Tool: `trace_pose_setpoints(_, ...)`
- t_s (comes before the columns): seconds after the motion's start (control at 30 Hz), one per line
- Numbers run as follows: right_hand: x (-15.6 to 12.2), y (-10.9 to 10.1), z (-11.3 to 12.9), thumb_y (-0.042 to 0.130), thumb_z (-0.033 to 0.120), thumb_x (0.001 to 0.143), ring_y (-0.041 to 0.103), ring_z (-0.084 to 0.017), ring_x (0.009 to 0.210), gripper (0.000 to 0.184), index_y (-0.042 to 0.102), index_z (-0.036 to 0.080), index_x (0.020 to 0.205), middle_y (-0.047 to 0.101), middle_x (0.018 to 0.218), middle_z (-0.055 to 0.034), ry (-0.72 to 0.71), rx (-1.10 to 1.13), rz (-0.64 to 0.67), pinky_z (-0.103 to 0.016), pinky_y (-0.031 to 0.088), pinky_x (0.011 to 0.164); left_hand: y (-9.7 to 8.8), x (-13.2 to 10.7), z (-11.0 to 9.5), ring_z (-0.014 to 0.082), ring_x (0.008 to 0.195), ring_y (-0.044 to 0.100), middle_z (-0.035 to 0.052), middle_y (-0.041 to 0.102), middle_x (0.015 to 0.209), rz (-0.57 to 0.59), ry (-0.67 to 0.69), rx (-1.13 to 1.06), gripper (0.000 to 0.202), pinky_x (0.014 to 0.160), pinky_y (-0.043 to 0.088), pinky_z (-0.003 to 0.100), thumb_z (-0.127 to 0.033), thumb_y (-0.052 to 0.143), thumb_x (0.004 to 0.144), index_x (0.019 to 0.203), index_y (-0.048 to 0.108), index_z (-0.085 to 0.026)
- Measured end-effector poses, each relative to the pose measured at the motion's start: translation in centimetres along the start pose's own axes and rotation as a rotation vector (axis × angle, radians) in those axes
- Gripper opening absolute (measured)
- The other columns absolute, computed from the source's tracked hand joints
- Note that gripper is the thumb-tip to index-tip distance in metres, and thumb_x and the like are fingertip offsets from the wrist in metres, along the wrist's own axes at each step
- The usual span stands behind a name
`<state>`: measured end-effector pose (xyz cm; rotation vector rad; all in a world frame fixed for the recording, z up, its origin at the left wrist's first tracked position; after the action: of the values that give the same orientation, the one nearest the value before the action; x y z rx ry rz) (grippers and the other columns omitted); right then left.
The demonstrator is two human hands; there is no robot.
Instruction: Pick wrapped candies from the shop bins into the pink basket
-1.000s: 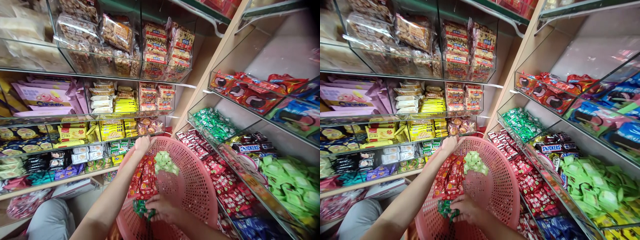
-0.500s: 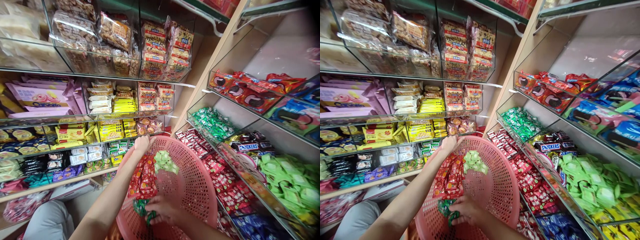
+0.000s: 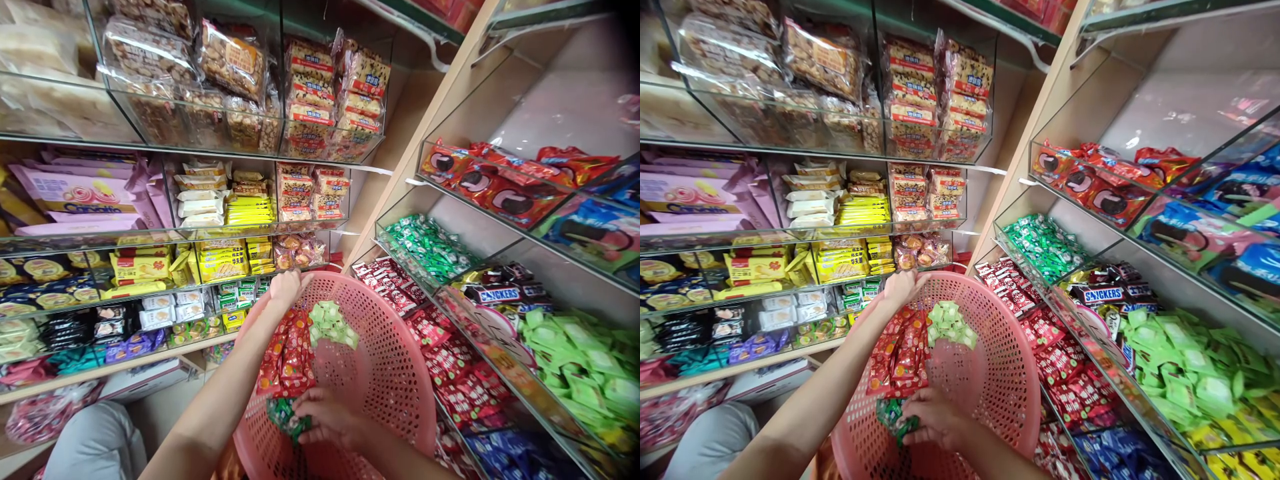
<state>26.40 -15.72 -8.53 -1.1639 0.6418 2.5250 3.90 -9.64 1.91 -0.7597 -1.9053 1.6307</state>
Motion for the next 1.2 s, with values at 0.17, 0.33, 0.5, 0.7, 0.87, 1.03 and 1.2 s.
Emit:
trace_pose_setpoints(0.17, 0.1, -0.1, -0.5, 0.076, 0.019, 0.049, 0.060, -0.014, 0.071, 0.030, 0.059, 0.015, 0.073, 0.058, 0.076, -0.0024, 0.017, 0.006, 0.022, -0.027, 0.051, 0.066, 0.1, 0.0, -0.1, 0.0276, 0.086, 0.062, 0.0158, 0.065, 0.087, 0.017, -0.005, -0.006, 0.074, 0.069, 0.045, 0.034, -0.063, 0.008, 0.082, 0.100, 0.059, -0.013)
trace_pose_setpoints(0.33, 0.3, -0.1, -0.8, 0.075, 0.020, 0.048, 0.060, -0.013, 0.069, 0.029, 0.056, 0.015, 0.069, 0.060, 0.076, -0.0023, 0.064, -0.031, 0.055, -0.025, 0.050, 0.062, 0.1, 0.0, -0.1, 0.0285, 0.085, 0.062, 0.0169, 0.066, 0.086, 0.001, 0.010, -0.006, 0.075, 0.069, 0.046, 0.036, -0.064, 0.007, 0.082, 0.099, 0.059, -0.013)
trace_pose_setpoints(0.5, 0.5, -0.3, -1.1, 0.073, 0.022, 0.050, 0.059, -0.013, 0.064, 0.027, 0.055, 0.016, 0.070, 0.060, 0.072, -0.0004, 0.089, -0.117, 0.067, -0.026, 0.049, 0.059, 0.2, 0.0, 0.1, 0.0286, 0.083, 0.063, 0.0167, 0.066, 0.085, -0.015, 0.005, -0.002, 0.076, 0.067, 0.046, 0.036, -0.064, 0.006, 0.081, 0.099, 0.060, -0.014)
trace_pose_setpoints(0.7, 0.5, -0.1, -1.2, 0.070, 0.025, 0.057, 0.052, -0.009, 0.052, 0.023, 0.056, 0.017, 0.073, 0.058, 0.064, 0.0012, 0.079, -0.135, 0.059, -0.024, 0.043, 0.056, 0.3, -0.1, 0.0, 0.0277, 0.084, 0.062, 0.0163, 0.066, 0.086, -0.008, -0.002, 0.003, 0.075, 0.068, 0.046, 0.035, -0.064, 0.008, 0.082, 0.100, 0.060, -0.014)
trace_pose_setpoints(0.87, 0.6, 0.1, -1.3, 0.073, 0.024, 0.056, 0.055, -0.012, 0.061, 0.027, 0.055, 0.018, 0.076, 0.059, 0.071, 0.0001, 0.055, 0.029, -0.012, -0.028, 0.044, 0.064, 0.1, -0.1, -0.4, 0.0277, 0.083, 0.063, 0.0161, 0.066, 0.086, -0.005, 0.007, -0.004, 0.074, 0.068, 0.046, 0.035, -0.065, 0.009, 0.081, 0.098, 0.060, -0.014)
trace_pose_setpoints(1.03, 0.8, 0.2, -1.4, 0.074, 0.024, 0.056, 0.058, -0.014, 0.068, 0.026, 0.056, 0.018, 0.075, 0.060, 0.073, -0.0005, 0.032, 0.084, 0.007, -0.031, 0.045, 0.069, 0.0, -0.1, -0.6, 0.0290, 0.083, 0.063, 0.0166, 0.066, 0.085, -0.003, 0.015, -0.002, 0.075, 0.067, 0.046, 0.036, -0.065, 0.007, 0.081, 0.097, 0.060, -0.013)
trace_pose_setpoints(1.2, 1.1, 0.7, -1.2, 0.073, 0.029, 0.059, 0.060, -0.014, 0.073, 0.029, 0.054, 0.018, 0.078, 0.061, 0.078, -0.0010, -0.023, 0.190, 0.031, -0.030, 0.046, 0.072, -0.1, -0.2, -0.6, 0.0284, 0.084, 0.063, 0.0165, 0.066, 0.087, 0.001, 0.013, -0.004, 0.075, 0.068, 0.046, 0.035, -0.065, 0.007, 0.080, 0.097, 0.060, -0.014)
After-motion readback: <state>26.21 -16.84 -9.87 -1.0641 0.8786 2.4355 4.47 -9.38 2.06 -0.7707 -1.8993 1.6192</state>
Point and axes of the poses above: each hand's wrist, its own x-axis towards the middle knuckle, its own y-axis out of the palm, z = x × y, the point moved 5 cm from there along x, towards the middle knuckle
